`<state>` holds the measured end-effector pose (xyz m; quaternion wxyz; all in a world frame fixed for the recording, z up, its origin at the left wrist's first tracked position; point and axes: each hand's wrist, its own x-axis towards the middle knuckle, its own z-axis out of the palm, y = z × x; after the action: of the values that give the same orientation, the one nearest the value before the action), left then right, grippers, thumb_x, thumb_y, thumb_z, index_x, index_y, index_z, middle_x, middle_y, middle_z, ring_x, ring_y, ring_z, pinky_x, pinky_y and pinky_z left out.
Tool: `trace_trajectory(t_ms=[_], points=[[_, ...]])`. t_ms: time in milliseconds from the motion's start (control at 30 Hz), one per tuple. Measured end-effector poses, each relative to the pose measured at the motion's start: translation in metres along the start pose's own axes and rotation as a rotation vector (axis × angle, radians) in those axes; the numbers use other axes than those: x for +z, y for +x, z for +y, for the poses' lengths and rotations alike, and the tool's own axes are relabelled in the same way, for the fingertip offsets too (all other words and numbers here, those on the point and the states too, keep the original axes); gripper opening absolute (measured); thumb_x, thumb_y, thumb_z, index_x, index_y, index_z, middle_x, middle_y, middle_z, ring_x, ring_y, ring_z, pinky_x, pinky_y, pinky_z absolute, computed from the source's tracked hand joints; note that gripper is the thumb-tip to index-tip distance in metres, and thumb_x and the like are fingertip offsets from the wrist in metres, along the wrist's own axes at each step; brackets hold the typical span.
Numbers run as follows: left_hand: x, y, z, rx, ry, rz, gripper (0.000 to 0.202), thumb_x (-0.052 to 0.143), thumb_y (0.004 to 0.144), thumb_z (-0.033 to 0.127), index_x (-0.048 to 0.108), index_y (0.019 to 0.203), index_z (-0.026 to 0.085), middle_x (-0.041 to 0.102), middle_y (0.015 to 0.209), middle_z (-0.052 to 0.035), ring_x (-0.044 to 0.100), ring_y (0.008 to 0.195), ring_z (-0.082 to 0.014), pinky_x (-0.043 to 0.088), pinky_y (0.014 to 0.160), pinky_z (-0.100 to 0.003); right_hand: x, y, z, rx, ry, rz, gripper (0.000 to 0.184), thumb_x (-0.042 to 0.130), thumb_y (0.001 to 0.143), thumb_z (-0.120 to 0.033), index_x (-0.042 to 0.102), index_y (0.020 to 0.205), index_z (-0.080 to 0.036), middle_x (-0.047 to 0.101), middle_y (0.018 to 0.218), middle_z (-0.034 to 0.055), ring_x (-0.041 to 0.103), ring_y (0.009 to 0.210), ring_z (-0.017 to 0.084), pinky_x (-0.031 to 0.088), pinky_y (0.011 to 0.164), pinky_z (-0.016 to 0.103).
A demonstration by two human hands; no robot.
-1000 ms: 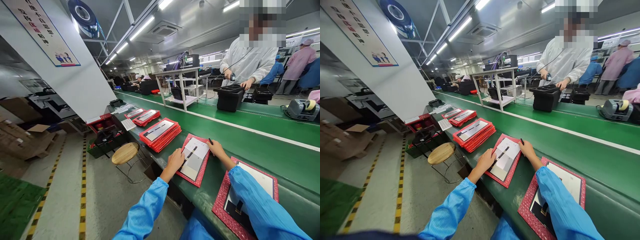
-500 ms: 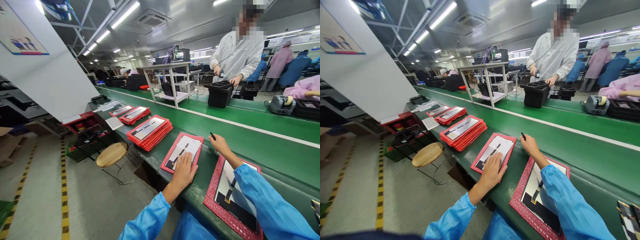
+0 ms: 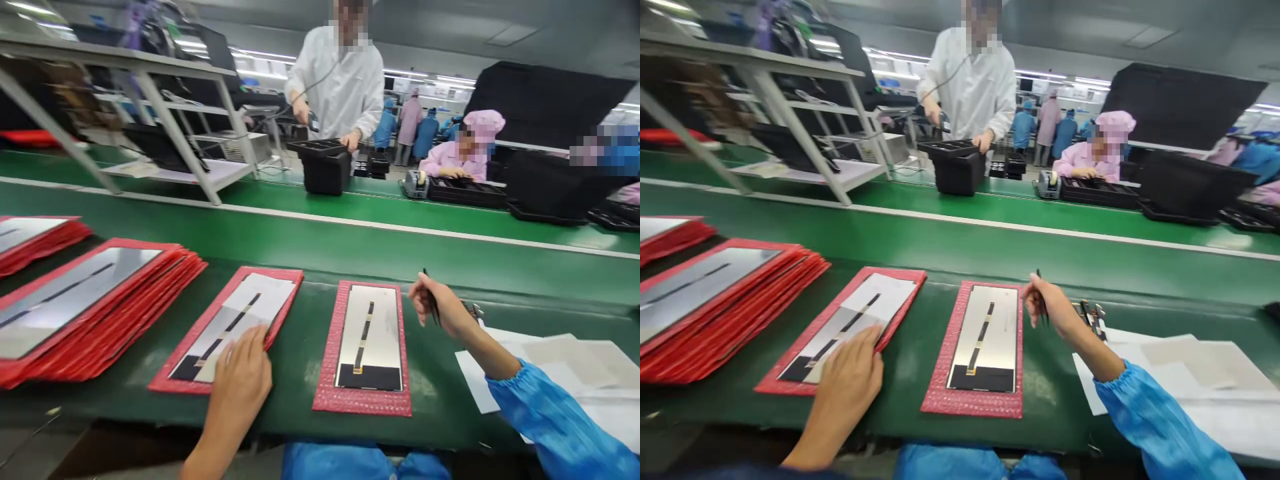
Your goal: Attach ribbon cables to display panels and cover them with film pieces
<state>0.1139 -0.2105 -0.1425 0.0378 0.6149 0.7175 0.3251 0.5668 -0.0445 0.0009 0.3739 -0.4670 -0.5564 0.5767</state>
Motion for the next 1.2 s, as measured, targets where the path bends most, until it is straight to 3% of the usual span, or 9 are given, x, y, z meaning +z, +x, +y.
trace_trajectory(t_ms=[167,400,600,667,800,900,1067,1133,1200], points=[[0.018,0.000,0.011,0.052,-0.173,-0.059,0.090,0.066,0.111,0.066,0.042,0.197,0.077,0.085,0.174,0.0091,0.054,0.189,-0.0493,0.040,0.164,-0.086,-0.067,-0.078,0.021,-0.037,0.087,0.370,0.083,0.081,0.095,-0.111,0.076,0.085,-0.029,0.035,0.051,-0.0114,0.031,0.040,0.014,0.036,0.038,0.031],[0.054,0.011,0.048,0.174,-0.222,-0.182,0.082,0.053,0.120,0.062,0.037,0.198,0.081,0.081,0.179,0.0162,0.073,0.175,-0.0409,0.056,0.155,-0.077,-0.102,-0.157,0.065,-0.097,0.007,0.709,0.077,0.095,0.082,-0.112,0.094,0.106,-0.038,0.082,0.088,0.0111,0.078,0.073,0.034,0.064,0.048,0.046],[0.070,0.001,0.031,0.221,-0.235,-0.263,0.087,0.064,0.115,0.063,0.042,0.198,0.076,0.084,0.176,0.0080,0.067,0.179,-0.0487,0.058,0.153,-0.084,-0.091,-0.193,0.101,-0.127,-0.194,0.770,0.051,0.087,0.105,-0.096,0.099,0.124,-0.050,0.098,0.111,0.0113,0.092,0.091,0.042,0.083,0.068,0.061],[0.072,-0.005,0.031,0.360,-0.182,-0.166,0.082,0.059,0.122,0.057,0.045,0.203,0.062,0.083,0.178,0.0006,0.075,0.172,-0.0471,0.071,0.142,-0.084,-0.081,-0.199,0.114,-0.146,-0.317,0.761,0.048,0.085,0.110,-0.089,0.099,0.130,-0.048,0.101,0.116,0.0097,0.097,0.098,0.044,0.088,0.082,0.067],[0.072,-0.010,0.042,0.605,-0.016,0.027,0.071,0.047,0.130,0.037,0.058,0.201,0.034,0.086,0.174,-0.0138,0.082,0.165,-0.0380,0.085,0.127,-0.064,-0.067,-0.204,0.135,-0.225,-0.527,0.707,0.039,0.087,0.112,-0.075,0.100,0.132,-0.044,0.103,0.130,0.0048,0.100,0.119,0.046,0.086,0.115,0.073],[0.065,-0.009,0.054,0.614,0.018,0.066,0.066,0.046,0.129,0.031,0.075,0.187,0.039,0.090,0.166,-0.0123,0.081,0.167,-0.0359,0.086,0.121,-0.067,-0.067,-0.202,0.145,-0.317,-0.656,0.663,0.030,0.087,0.113,-0.061,0.100,0.138,-0.050,0.101,0.141,-0.0019,0.098,0.131,0.044,0.079,0.132,0.074],[0.051,-0.014,0.066,0.553,0.036,-0.033,0.065,0.058,0.124,0.023,0.081,0.180,0.046,0.085,0.174,-0.0112,0.084,0.161,-0.0361,0.086,0.122,-0.072,-0.065,-0.208,0.151,-0.418,-0.749,0.652,0.037,0.084,0.116,-0.048,0.093,0.149,-0.061,0.099,0.147,-0.0076,0.096,0.136,0.044,0.079,0.130,0.081],[0.048,-0.018,0.067,0.555,0.072,-0.078,0.071,0.064,0.120,0.021,0.077,0.186,0.045,0.082,0.178,-0.0127,0.083,0.162,-0.0415,0.083,0.126,-0.077,-0.061,-0.215,0.146,-0.397,-0.706,0.740,0.038,0.081,0.119,-0.048,0.090,0.152,-0.065,0.099,0.144,-0.0072,0.095,0.136,0.047,0.077,0.128,0.086],[0.048,-0.021,0.066,0.543,0.078,-0.091,0.075,0.066,0.119,0.025,0.071,0.191,0.044,0.081,0.179,-0.0128,0.080,0.165,-0.0455,0.080,0.129,-0.081,-0.059,-0.220,0.135,-0.333,-0.589,0.906,0.031,0.077,0.121,-0.053,0.089,0.148,-0.064,0.099,0.120,-0.0032,0.096,0.122,0.051,0.074,0.124,0.091]])
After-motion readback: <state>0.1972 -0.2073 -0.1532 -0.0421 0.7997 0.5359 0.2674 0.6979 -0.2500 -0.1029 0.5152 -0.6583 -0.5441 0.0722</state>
